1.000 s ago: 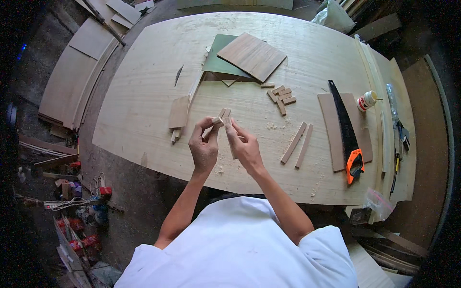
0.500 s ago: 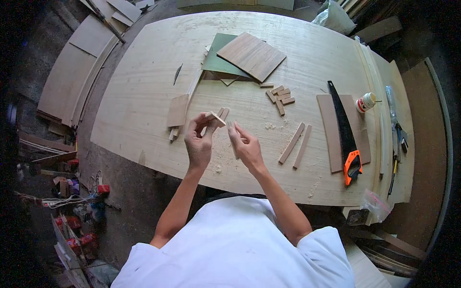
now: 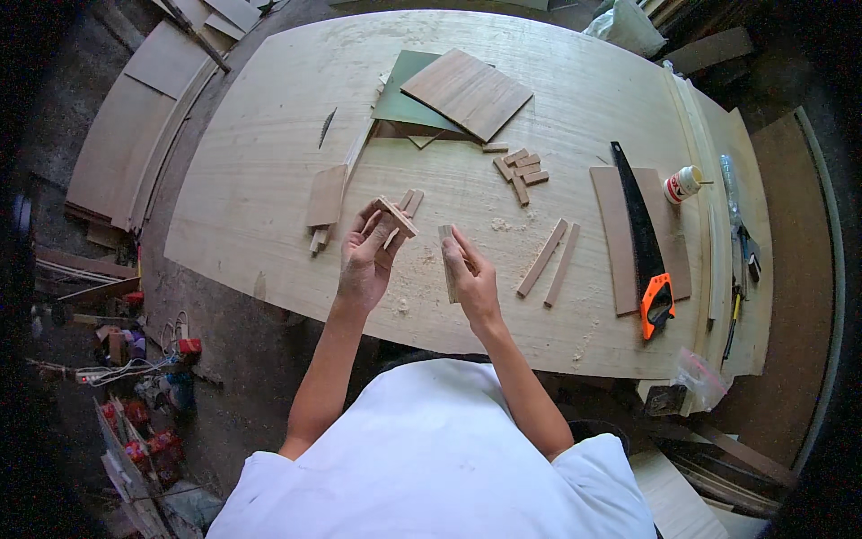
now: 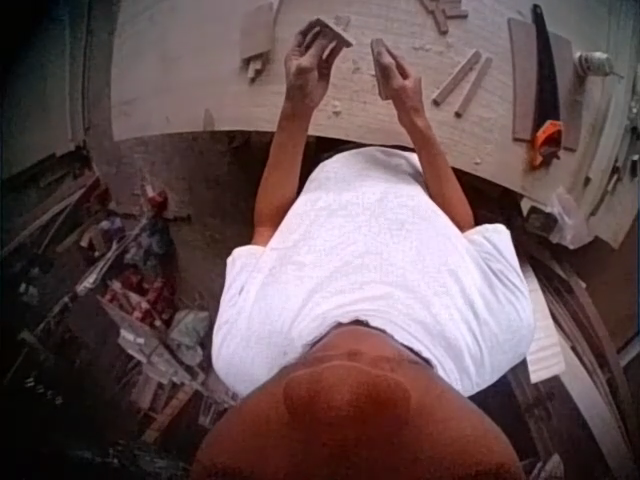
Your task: Fitting together small wooden pieces and blocks on a workbench to check their alignment.
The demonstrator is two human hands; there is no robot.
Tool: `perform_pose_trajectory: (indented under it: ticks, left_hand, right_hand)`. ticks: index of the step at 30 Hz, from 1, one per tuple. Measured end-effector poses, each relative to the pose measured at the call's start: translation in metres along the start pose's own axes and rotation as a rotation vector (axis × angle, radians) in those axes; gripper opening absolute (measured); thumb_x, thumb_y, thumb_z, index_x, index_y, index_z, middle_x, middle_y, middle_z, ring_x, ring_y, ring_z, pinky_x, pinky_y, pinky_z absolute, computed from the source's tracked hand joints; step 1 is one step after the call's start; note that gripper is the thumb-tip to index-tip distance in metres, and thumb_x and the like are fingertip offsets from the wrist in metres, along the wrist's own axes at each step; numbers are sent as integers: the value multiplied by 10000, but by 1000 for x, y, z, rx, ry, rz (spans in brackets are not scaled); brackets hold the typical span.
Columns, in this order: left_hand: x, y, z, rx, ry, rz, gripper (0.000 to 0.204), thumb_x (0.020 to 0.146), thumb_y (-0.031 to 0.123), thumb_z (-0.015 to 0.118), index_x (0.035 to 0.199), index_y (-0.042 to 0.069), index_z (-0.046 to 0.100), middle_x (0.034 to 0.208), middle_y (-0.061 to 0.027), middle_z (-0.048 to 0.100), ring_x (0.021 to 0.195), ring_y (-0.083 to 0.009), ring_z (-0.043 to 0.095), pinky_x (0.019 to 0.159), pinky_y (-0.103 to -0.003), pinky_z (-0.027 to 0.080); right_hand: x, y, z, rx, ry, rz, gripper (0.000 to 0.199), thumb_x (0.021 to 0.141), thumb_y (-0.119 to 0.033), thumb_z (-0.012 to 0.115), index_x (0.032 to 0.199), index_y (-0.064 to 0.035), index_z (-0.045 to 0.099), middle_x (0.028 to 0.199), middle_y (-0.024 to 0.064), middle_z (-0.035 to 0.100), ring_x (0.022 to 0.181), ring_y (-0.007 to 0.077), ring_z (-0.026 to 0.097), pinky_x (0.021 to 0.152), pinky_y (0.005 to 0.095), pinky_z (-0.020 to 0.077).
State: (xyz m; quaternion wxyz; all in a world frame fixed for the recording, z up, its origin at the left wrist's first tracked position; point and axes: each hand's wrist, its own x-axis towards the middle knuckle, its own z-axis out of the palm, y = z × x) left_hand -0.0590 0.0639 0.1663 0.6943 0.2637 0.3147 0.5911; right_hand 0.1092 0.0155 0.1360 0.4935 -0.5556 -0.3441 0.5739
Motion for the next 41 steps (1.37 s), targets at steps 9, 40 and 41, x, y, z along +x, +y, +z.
perform_pose_trajectory:
  ticks: [9, 40, 41]
  left_hand:
    - [-11, -7, 9, 301, 158, 167, 304, 937, 84, 669, 1218, -2, 590, 1122, -94, 650, 1049, -151, 631, 919, -290, 549]
    - [-36, 3, 21, 869, -94, 196, 311, 966, 57, 603, 1275, 80, 634, 1223, -121, 648, 1080, -168, 640, 932, -288, 523]
    - [-36, 7, 28, 880, -97, 264, 307, 977, 54, 585, 1277, 94, 636, 1274, -141, 619, 1083, -180, 644, 933, -295, 523]
  right_hand:
    - [-4, -8, 12, -164, 26, -229, 609, 927, -355, 674, 1451, -108, 485, 1269, 168, 575, 1143, 251, 586, 875, 365, 544]
    - [-16, -13, 21, 22, -48, -340, 603, 941, -267, 672, 1469, -89, 443, 1333, 148, 521, 1209, 248, 563, 905, 379, 568]
    - [-15, -14, 21, 24, -42, -342, 603, 941, -267, 672, 1469, -89, 443, 1333, 148, 521, 1209, 248, 563, 905, 379, 568]
